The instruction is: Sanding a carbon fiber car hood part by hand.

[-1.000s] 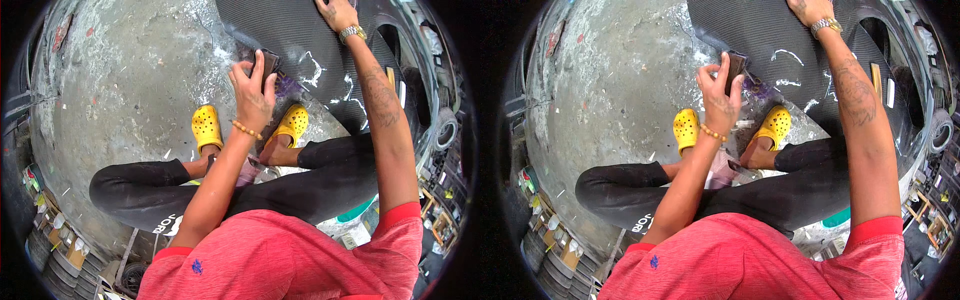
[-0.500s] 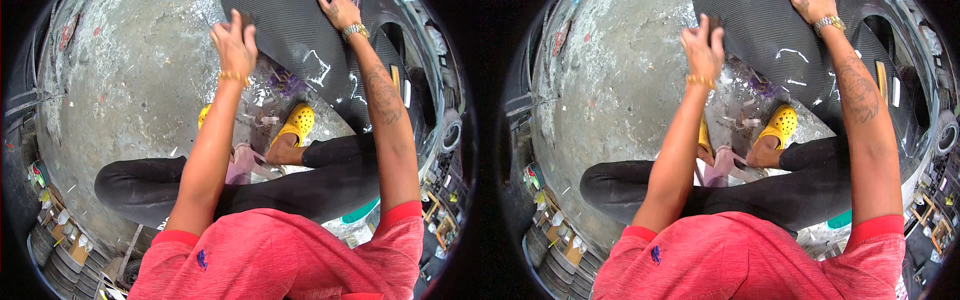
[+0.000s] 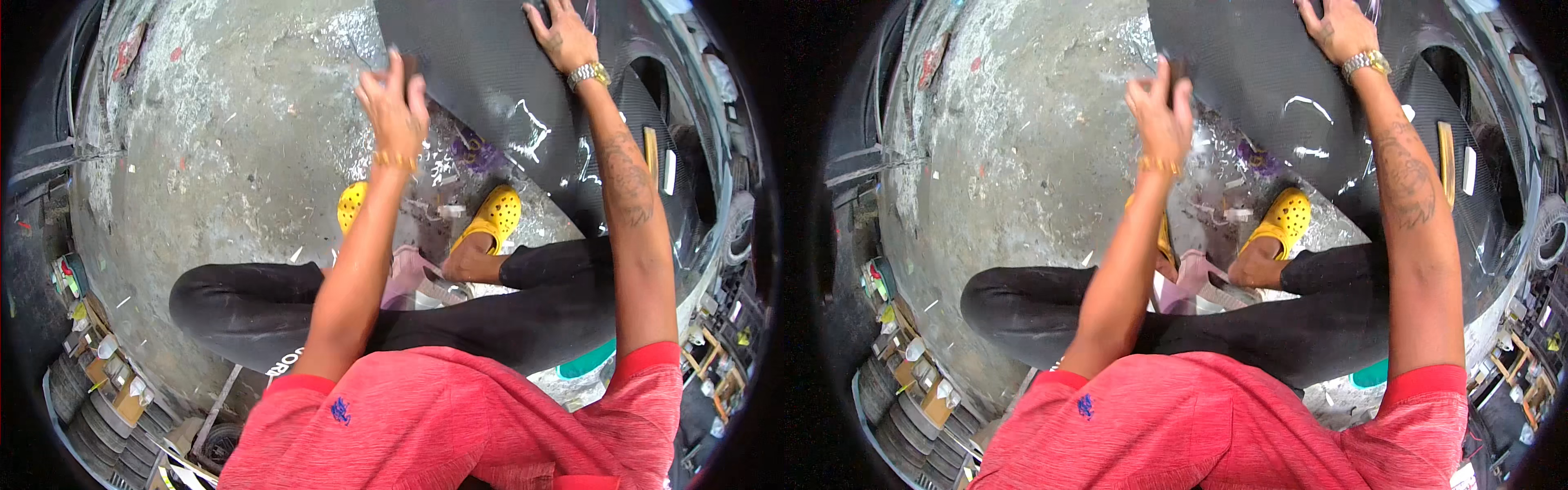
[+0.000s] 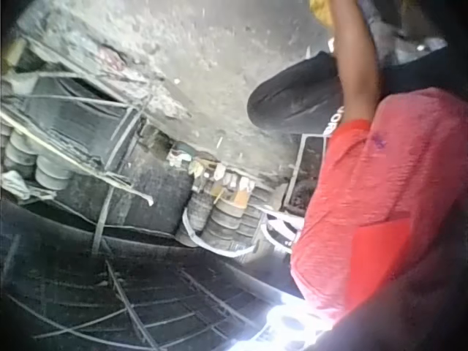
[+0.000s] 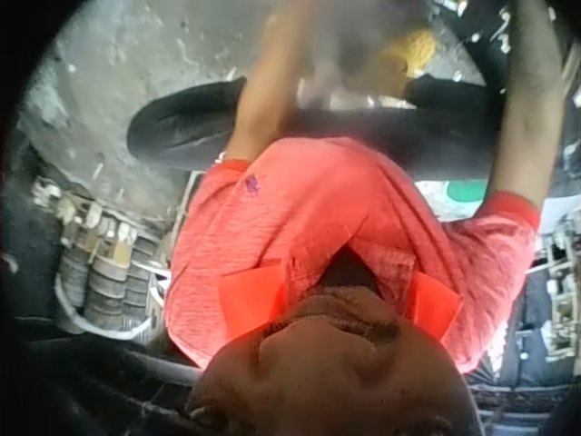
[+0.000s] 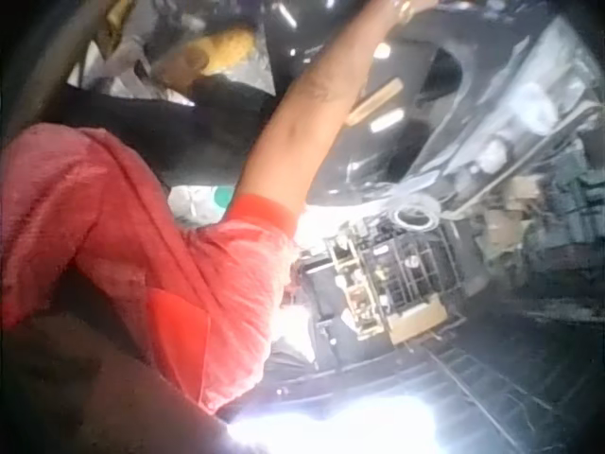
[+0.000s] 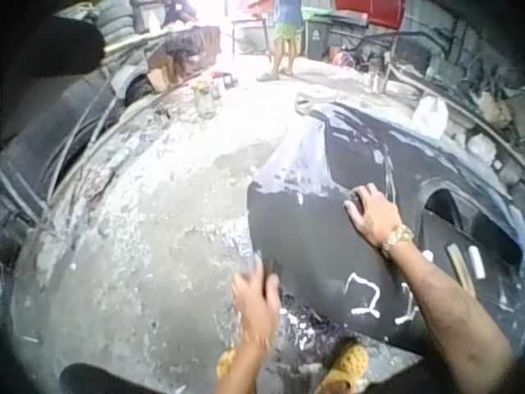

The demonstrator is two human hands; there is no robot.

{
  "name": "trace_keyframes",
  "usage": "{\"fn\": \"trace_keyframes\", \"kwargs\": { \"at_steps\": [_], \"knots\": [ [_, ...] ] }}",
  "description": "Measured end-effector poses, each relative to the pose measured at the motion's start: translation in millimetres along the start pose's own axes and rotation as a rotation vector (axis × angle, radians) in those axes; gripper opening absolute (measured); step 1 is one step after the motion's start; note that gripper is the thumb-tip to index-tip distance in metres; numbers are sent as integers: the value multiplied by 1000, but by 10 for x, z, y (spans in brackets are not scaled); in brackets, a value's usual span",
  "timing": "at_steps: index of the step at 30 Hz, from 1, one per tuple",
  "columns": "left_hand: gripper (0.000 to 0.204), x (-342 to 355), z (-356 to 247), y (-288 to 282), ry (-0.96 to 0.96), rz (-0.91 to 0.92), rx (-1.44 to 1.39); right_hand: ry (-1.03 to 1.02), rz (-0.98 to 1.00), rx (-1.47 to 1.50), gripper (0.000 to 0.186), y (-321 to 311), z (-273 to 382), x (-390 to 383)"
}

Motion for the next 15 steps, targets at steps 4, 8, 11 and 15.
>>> {"fn": "trace_keyframes", "kwargs": {
  "at_steps": [4, 8, 11, 15],
  "knots": [
    [57, -130, -34, -119, 36, 70, -16, 1, -21, 21, 39, -6, -70, -13],
    [53, 277, 250, -125, 27, -33, 19, -12, -18, 47, 40, -38, 60, 47],
    [51, -58, 85, -83, 25, -31, 16, -25, -13, 16, 39, -27, -51, 21],
    [50, 78, 111, -178, 52, 110, 21, -26, -46, -2, 39, -49, -44, 32]
  ]
}}
Point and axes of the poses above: each hand's wrist, its own x-axis towards the middle knuckle, its own y-axis out of the palm, z = x × y, the point moved 2 cm from there along x, towards the middle knuckle, and after that the axes turned 2 degrees about y, right-handed, at the moved point
